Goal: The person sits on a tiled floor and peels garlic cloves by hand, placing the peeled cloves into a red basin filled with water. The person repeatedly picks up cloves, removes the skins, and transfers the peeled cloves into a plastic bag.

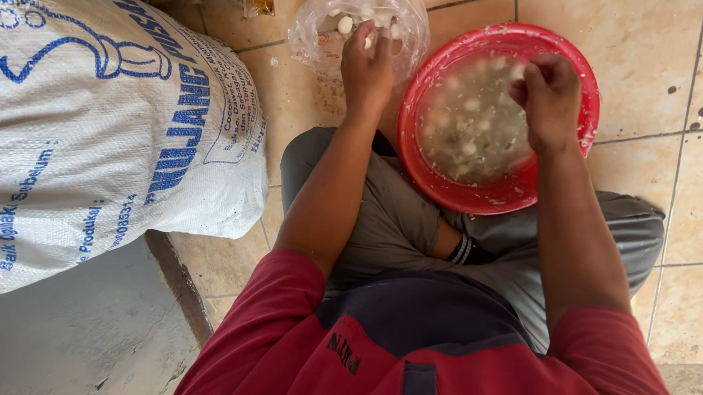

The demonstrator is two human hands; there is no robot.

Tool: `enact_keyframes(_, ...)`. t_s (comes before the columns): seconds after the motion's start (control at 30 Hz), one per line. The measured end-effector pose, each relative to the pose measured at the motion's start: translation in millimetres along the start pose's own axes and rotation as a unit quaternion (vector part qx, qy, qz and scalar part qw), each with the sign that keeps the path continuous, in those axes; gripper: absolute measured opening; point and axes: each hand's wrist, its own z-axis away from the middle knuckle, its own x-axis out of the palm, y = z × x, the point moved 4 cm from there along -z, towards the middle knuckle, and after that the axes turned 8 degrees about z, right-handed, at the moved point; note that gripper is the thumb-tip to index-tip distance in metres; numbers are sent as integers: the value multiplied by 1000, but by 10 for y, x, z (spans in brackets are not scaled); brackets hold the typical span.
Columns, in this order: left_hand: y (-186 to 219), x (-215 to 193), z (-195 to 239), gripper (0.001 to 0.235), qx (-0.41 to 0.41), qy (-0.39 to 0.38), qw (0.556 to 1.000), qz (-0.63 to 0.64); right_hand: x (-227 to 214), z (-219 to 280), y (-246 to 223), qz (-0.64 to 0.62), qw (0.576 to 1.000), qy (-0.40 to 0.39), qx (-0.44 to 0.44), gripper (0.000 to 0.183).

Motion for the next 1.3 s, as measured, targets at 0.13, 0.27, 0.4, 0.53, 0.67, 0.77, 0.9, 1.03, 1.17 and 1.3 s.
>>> enact_keyframes(0.13,373,263,366,31,-51,-148,986,63,-153,190,424,255,961,-72,-82,10)
enact_keyframes(0.27,347,700,632,29,0,-319,947,-41,324,263,735,539,784,-91,-294,21)
enact_keyframes(0.4,85,1019,691,38,168,-357,908,-144,690,64,917,751,583,-128,-282,28)
enact_keyframes(0.53,-232,1295,754,49,162,-416,848,-287,528,120,726,687,688,-112,-203,29)
enact_keyframes(0.67,-333,1349,800,48,120,-422,831,-342,117,79,305,599,785,-63,-141,24)
enact_keyframes(0.77,-278,1382,790,41,127,-409,830,-358,122,-119,64,618,756,-42,-211,26)
enact_keyframes(0.9,-267,1371,806,31,121,-405,828,-369,440,-388,142,734,599,-108,-301,34)
enact_keyframes(1.03,-420,1330,892,25,31,-468,788,-398,595,-407,472,758,577,-162,-258,26)
enact_keyframes(1.17,-423,1308,887,26,48,-468,799,-373,685,-365,600,759,556,-170,-294,29)
enact_keyframes(1.3,-383,1306,909,24,55,-492,776,-390,679,-346,552,763,528,-133,-347,44)
